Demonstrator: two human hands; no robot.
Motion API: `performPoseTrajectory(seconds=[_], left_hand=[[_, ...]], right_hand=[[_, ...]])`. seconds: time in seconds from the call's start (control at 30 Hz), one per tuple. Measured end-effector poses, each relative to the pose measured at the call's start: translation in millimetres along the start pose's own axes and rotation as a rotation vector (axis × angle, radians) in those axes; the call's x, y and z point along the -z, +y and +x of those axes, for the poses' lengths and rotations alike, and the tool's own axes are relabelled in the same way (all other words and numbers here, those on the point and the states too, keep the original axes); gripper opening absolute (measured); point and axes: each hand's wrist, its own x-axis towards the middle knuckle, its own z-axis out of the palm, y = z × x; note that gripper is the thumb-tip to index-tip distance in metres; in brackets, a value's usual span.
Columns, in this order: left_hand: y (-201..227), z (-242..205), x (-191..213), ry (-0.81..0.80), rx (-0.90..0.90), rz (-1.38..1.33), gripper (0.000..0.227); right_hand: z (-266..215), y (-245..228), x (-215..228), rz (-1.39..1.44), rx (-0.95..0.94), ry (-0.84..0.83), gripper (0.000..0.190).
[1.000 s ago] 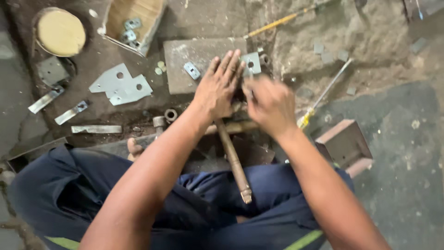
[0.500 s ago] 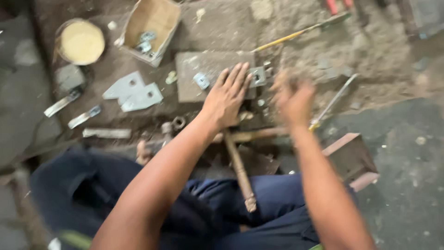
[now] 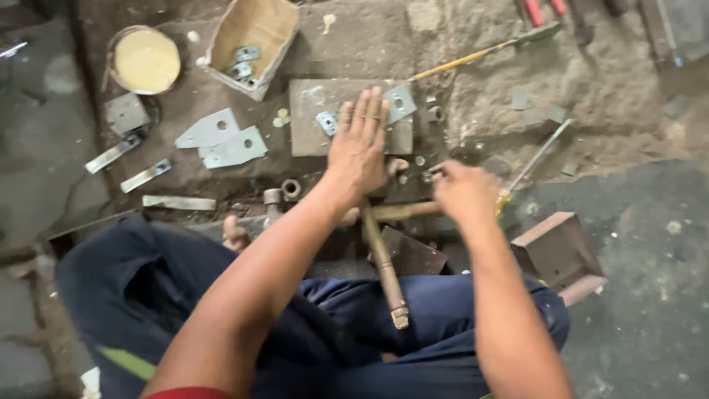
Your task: The person sits on the floor and assembles metal brackets by inserting pins and striking them with a hammer. They repeatedly pick up brackets, align pins, and use a hammer to secure the components, occasionally inspecting the fit.
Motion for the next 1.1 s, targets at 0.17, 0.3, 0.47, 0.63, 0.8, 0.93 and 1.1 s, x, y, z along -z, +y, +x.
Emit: performPoseTrajectory(seconds=[0.17, 0.3, 0.47, 0.63, 0.8, 0.93, 1.1], left_hand=[[0, 4, 4, -0.040, 0.031, 0.012, 0.110], [-7, -3, -1, 0.059, -0.034, -0.048, 0.098], [-17, -1, -10, 0.093, -0.066, -0.074, 0.092], [-16, 0, -13, 0.088, -0.028, -0.104, 0.092], [-8, -11, -9, 0.083, -0.023, -0.093, 0.101], [-5, -11, -8, 0.050, -0.006, -0.073, 0.104], [0, -5, -6, 0.013, 0.013, -0.055, 0.107]], right_hand=[[-33, -45, -10, 0.102, -0.012, -0.268, 0.047], [-92, -75, -10, 0.271, -0.031, -0.602, 0.052], [-98, -33, 27, 0.770, -0.337, -0.731, 0.059], [-73, 6, 87, 0.749, -0.048, -0.190, 0.058], [-7, 11, 51, 0.652, 0.224, 0.134, 0.072], [6, 12, 23, 0.625, 0.277, 0.014, 0.069], [3, 10, 4, 0.547, 0.321, 0.052, 0.066]])
